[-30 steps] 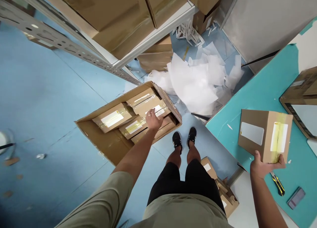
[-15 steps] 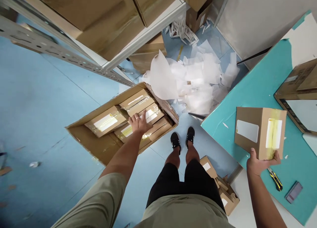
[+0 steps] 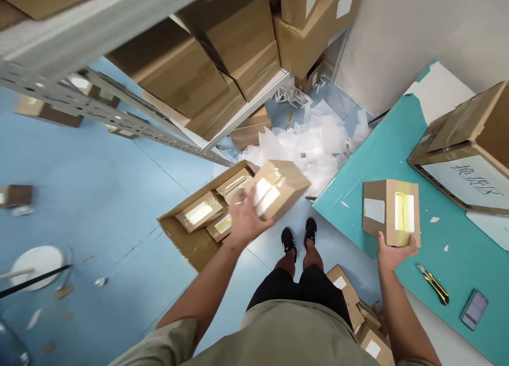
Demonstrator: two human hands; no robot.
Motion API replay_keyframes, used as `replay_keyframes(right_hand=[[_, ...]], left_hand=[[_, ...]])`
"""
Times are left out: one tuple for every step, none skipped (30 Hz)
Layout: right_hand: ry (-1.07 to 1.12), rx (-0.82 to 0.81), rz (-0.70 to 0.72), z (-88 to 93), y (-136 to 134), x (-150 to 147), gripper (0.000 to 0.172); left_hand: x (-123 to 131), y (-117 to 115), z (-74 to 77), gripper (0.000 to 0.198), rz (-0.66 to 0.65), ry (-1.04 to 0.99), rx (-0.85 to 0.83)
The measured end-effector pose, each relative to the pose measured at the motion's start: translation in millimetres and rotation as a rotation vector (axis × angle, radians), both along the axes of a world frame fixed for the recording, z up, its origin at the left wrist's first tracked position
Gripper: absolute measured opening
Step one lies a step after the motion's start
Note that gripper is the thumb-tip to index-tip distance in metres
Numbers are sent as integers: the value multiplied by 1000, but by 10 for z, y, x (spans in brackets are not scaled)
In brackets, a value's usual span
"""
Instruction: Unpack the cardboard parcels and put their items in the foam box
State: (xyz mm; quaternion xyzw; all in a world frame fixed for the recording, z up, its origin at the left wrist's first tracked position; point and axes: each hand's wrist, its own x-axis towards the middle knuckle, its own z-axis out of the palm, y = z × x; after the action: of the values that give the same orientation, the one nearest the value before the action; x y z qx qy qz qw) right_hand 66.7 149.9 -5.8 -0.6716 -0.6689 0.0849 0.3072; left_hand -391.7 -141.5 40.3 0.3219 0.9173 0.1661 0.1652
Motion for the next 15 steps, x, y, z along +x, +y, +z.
replay_keyframes(right_hand=[[-2,3,-46,13,-42,15,127],[-2,2,-98,27,-89,34,127],[-1,-3,-148,41,-138,52,127],[0,-12,-191,55,-188,70,129],[0,-23,-217,71,-236,85,132],[-1,-37,-223,87,-280,97,136],[-3,-52,-213,105,-319,106,141],[-8,-68,-193,126,-352,111,146],[-15,-84,-170,149,-377,115,149],[-23,-100,-154,176,-394,117,152],[-34,-114,-144,205,-404,118,153],[-46,-122,-139,237,-406,119,151],[-60,-127,-134,271,-401,120,149],[-74,-127,-125,303,-389,123,145],[-88,-120,-111,333,-369,127,140]], left_hand=[[154,319,152,142,-44,-22,48],[330,640,281,141,-96,-42,96],[523,954,384,140,-145,-61,140],[727,1253,456,139,-179,-76,176],[936,1530,497,138,-201,-93,203],[1143,1782,511,137,-216,-113,217],[1342,2004,502,137,-229,-132,218],[1529,2192,478,136,-244,-152,208],[1699,2344,446,135,-272,-168,196],[1846,2456,413,133,-314,-174,191],[1963,2527,382,132,-363,-166,204],[2047,2555,351,131,-406,-161,229],[2090,2541,316,130,-437,-160,261],[2091,2486,270,129,-450,-160,301],[2046,2390,205,127,-446,-164,345]])
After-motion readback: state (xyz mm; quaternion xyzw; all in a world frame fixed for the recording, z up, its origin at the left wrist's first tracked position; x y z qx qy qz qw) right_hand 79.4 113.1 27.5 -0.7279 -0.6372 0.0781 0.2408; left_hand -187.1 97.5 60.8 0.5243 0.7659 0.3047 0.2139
